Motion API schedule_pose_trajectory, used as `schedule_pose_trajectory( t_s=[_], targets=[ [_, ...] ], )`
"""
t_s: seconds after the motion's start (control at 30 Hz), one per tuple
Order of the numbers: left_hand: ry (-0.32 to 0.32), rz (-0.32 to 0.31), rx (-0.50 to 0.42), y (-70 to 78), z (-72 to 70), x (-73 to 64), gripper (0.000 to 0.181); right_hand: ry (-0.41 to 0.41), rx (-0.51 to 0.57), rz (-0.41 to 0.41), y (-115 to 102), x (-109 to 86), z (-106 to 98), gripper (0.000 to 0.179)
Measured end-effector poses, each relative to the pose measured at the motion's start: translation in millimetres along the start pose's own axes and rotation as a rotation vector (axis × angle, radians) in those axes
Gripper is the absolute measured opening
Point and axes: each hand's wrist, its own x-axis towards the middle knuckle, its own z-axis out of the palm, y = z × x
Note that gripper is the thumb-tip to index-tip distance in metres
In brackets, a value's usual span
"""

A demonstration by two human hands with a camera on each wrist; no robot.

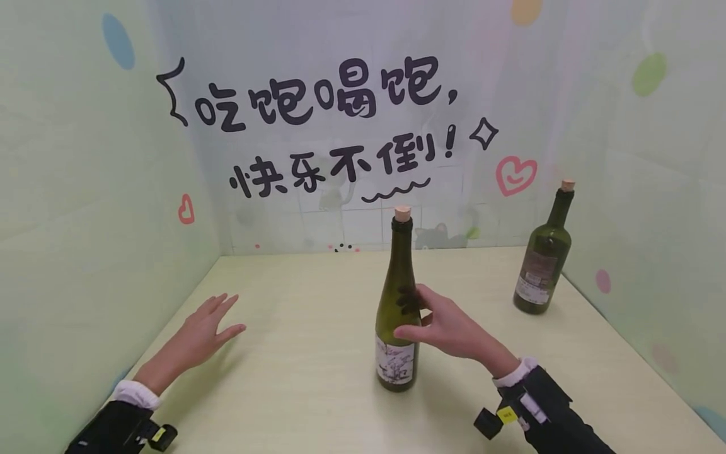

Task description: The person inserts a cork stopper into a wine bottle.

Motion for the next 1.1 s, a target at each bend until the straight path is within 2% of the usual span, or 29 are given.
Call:
schedule_pose_trajectory(
  t_s=[0.43, 0.83, 1.1],
  targets=[
    [0.002, -0.034, 0.003, -14.2, -0.6, -4.5, 0.075, 0.07, 0.005, 0.06, 20.6, -3.9, -25.9, 0.071],
    [0.017, -0.055, 0.023, -22.3, -3.7, -6.9, 0.075, 0.164, -0.126, 0.114, 43.4, -4.0, -53.0, 0.07],
    [0.014, -0.063, 0.027, -24.0, -4.2, -10.6, 0.074, 0.195, -0.136, 0.168, 54.9, -3.6, -67.7, 0.078]
  ],
)
